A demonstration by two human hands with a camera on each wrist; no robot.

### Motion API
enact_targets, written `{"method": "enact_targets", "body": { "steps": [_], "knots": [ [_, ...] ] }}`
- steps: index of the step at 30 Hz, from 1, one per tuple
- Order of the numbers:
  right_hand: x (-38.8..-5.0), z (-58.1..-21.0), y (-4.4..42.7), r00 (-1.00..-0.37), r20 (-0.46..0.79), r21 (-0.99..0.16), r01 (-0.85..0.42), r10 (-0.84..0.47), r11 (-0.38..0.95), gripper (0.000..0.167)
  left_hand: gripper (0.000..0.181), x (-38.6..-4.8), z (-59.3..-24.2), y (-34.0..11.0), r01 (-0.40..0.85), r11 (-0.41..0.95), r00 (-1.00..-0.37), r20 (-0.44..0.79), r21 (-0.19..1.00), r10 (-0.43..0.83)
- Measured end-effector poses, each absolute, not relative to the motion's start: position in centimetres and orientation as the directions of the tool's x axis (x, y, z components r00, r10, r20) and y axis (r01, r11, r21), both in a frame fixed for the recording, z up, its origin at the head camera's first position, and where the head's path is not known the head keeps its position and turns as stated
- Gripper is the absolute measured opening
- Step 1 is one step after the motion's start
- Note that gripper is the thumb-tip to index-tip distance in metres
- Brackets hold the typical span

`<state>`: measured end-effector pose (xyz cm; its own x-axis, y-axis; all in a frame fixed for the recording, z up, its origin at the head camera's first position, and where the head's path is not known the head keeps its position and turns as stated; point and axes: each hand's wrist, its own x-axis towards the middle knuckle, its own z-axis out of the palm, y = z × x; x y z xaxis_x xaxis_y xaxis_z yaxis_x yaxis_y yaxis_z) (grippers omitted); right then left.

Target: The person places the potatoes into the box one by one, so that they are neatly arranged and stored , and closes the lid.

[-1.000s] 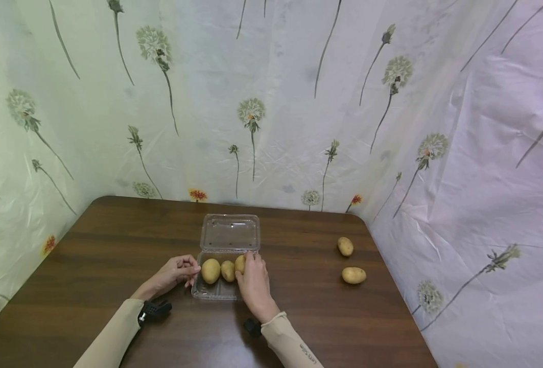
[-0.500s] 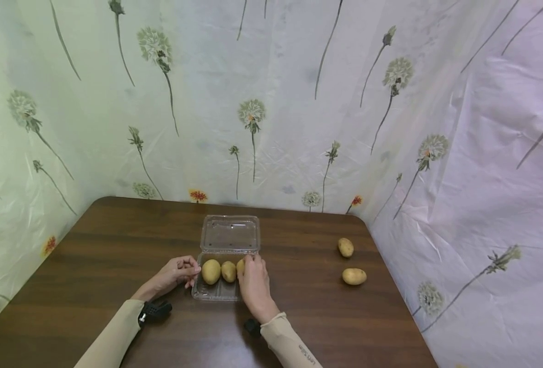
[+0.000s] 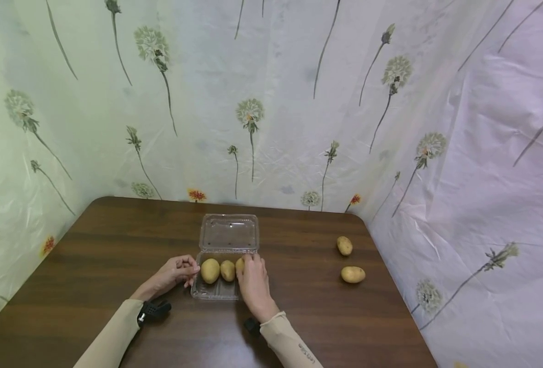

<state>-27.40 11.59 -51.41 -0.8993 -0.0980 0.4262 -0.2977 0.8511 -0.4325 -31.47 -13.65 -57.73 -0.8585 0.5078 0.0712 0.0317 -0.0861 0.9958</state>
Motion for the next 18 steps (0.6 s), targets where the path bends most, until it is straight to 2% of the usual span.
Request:
{"method": "enact_targets", "body": {
  "steps": [10,18],
  "knots": [
    [-27.49,-51.50,11.60,-0.895,0.435,-0.431,-0.305,-0.101,0.850,0.029,0.013,-31.34,-57.53,-13.62,0.038,-0.090,-0.856,0.079,0.995,0.511],
    [-27.41,-51.28,11.74,-0.902,0.420,-0.481,-0.309,-0.094,0.821,0.033,0.012,-31.44,-57.68,-13.65,0.033,-0.093,-0.856,0.077,0.995,0.511]
  ]
}}
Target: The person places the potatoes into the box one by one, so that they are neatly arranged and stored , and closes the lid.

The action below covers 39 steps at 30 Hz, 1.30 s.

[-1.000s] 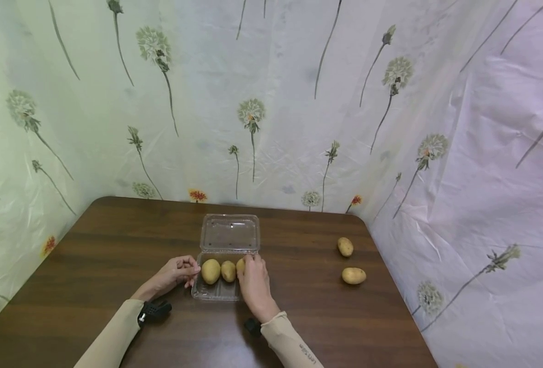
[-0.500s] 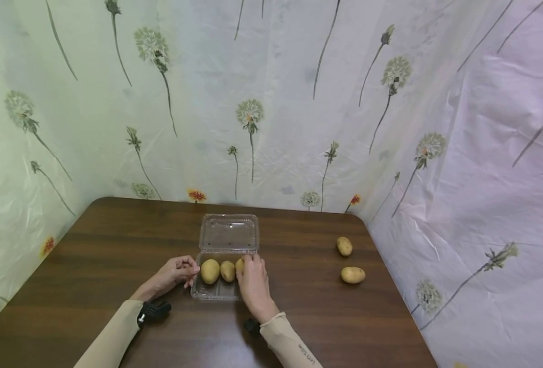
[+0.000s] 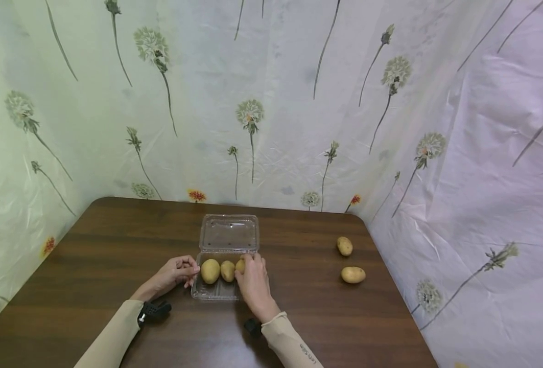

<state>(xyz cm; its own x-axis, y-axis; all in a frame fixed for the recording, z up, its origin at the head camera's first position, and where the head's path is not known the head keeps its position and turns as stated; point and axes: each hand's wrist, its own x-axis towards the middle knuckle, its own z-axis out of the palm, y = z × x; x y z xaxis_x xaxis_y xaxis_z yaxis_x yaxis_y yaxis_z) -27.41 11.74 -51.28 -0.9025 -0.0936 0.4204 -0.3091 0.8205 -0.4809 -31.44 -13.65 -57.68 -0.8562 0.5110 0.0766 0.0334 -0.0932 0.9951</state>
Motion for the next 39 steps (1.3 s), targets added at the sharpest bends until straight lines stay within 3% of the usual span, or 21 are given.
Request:
{"method": "enact_targets", "body": {
  "steps": [39],
  "knots": [
    [-28.3,-49.6,14.3,-0.939,0.344,-0.643,-0.230,0.008,0.730,0.045,0.014,-31.5,-57.8,-13.8,0.058,-0.085,-0.845,0.095,0.995,0.526]
  ]
}}
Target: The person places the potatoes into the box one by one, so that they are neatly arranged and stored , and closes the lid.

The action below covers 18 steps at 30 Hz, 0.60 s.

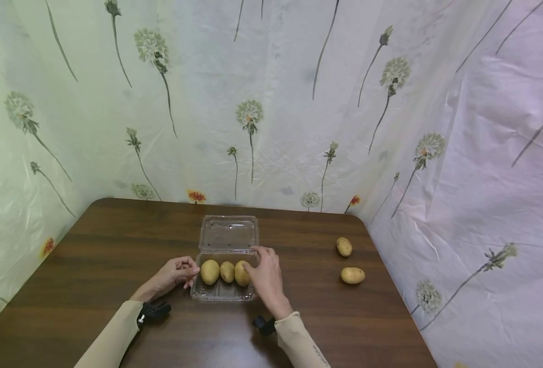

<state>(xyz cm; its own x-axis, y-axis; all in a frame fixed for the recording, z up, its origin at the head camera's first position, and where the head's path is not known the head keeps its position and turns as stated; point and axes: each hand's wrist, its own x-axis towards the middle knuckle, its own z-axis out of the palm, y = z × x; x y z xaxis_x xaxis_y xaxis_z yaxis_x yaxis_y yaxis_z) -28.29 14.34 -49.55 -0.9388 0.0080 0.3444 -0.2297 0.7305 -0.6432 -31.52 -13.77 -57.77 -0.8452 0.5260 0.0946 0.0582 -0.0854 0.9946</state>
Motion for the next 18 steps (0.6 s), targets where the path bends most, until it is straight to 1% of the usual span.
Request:
{"method": "enact_targets", "body": {
  "steps": [6,13,18],
  "knots": [
    [-28.4,-49.2,15.3,-0.951,0.306,-0.677,-0.195,0.031,0.710,0.048,0.014,-31.5,-57.8,-13.7,0.065,-0.084,-0.845,0.100,0.994,0.525],
    [-28.3,-48.4,16.7,-0.964,0.260,-0.710,-0.159,0.045,0.686,0.048,0.015,-31.4,-57.7,-13.7,0.060,-0.086,-0.848,0.096,0.995,0.521],
    [-28.0,-47.8,18.0,-0.974,0.222,-0.746,-0.144,0.039,0.650,0.053,0.016,-31.4,-57.7,-13.8,0.056,-0.081,-0.851,0.090,0.995,0.518]
  ]
}}
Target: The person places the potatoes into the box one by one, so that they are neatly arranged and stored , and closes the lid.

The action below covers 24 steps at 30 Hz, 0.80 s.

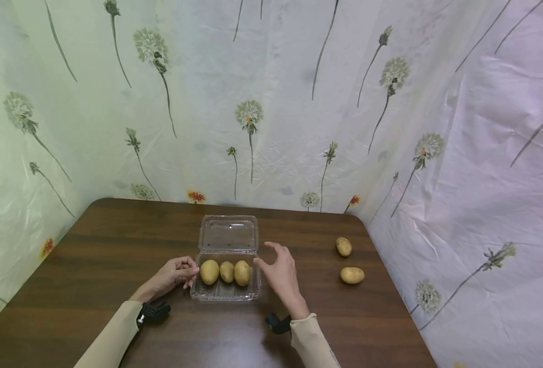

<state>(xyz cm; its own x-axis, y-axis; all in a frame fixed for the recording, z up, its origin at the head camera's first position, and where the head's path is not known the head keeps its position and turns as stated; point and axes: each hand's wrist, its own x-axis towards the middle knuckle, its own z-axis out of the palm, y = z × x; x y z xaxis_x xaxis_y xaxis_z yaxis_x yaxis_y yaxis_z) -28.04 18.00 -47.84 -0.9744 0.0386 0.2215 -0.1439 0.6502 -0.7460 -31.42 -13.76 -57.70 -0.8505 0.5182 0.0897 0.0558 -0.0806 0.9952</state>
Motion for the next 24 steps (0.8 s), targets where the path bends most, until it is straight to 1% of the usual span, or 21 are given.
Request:
{"method": "enact_targets", "body": {
  "steps": [6,9,14,24],
  "knots": [
    [-27.9,-47.6,19.9,-0.983,0.182,-0.793,-0.134,0.020,0.594,0.060,0.015,-31.5,-57.8,-13.7,0.060,-0.082,-0.852,0.094,0.995,0.516],
    [-27.8,-47.6,20.6,-0.985,0.172,-0.803,-0.128,0.021,0.583,0.061,0.014,-31.5,-57.9,-13.7,0.062,-0.082,-0.852,0.095,0.995,0.514],
    [-27.6,-47.6,21.8,-0.987,0.154,-0.808,-0.102,0.040,0.581,0.058,0.015,-31.5,-57.8,-13.7,0.065,-0.079,-0.852,0.096,0.995,0.514],
    [-26.7,-48.4,24.7,-0.988,0.133,-0.810,-0.063,0.079,0.583,0.066,0.014,-31.4,-57.6,-13.7,0.048,-0.082,-0.854,0.084,0.995,0.514]
  ]
}}
